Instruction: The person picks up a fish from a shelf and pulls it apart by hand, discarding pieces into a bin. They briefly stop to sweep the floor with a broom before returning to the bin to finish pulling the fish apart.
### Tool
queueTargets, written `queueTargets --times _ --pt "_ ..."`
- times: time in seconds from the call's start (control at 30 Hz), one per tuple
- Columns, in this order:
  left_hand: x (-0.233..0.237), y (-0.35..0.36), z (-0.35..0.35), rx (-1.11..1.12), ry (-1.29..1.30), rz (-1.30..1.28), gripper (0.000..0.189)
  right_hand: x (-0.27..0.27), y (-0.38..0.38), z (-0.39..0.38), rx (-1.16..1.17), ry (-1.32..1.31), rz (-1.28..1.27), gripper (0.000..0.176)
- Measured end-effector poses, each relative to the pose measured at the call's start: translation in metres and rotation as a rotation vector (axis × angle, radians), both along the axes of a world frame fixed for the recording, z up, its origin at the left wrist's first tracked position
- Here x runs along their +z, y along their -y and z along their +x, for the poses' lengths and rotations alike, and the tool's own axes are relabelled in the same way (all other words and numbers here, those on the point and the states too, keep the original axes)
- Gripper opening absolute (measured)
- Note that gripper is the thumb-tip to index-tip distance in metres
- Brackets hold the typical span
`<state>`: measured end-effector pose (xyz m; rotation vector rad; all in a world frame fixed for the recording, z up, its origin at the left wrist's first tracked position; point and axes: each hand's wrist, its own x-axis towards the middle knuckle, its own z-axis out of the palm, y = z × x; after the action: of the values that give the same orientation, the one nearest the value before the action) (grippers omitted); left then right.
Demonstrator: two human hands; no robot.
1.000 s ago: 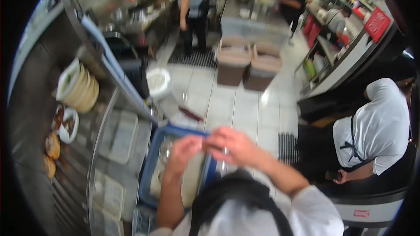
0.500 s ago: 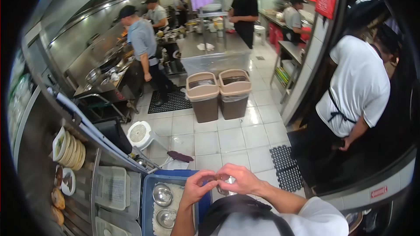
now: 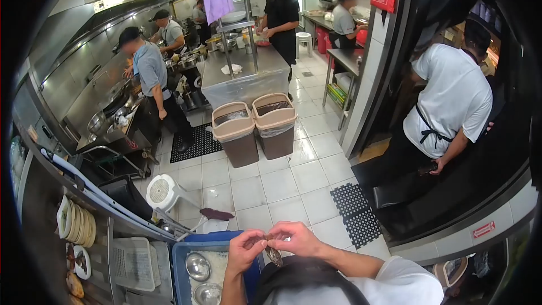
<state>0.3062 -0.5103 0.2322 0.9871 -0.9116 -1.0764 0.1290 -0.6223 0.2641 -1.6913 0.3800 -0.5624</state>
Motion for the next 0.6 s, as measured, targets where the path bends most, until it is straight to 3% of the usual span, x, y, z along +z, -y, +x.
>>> queueTargets --times 0.1,0.3,0.37,0.47,0.6 --pt "0.000 -0.003 0.000 -0.001 0.020 0.023 0.022 -0.009 -0.007 0.002 -0.028 0.034 0.183 0.023" --pt "-0.002 0.000 0.011 -0.008 0.037 0.024 0.022 -0.014 -0.011 0.012 -0.052 0.099 0.191 0.023" --pt "-0.002 0.002 0.013 -0.009 0.028 0.014 0.024 -0.012 -0.009 0.015 -0.086 0.122 0.134 0.022" --pt "0.000 0.004 0.013 0.183 0.031 0.052 0.039 -0.015 0.000 0.021 -0.235 0.132 -0.039 0.021" --pt "0.002 0.006 0.017 0.106 -0.008 0.007 0.041 -0.003 0.011 0.018 -0.284 0.183 0.297 0.026"
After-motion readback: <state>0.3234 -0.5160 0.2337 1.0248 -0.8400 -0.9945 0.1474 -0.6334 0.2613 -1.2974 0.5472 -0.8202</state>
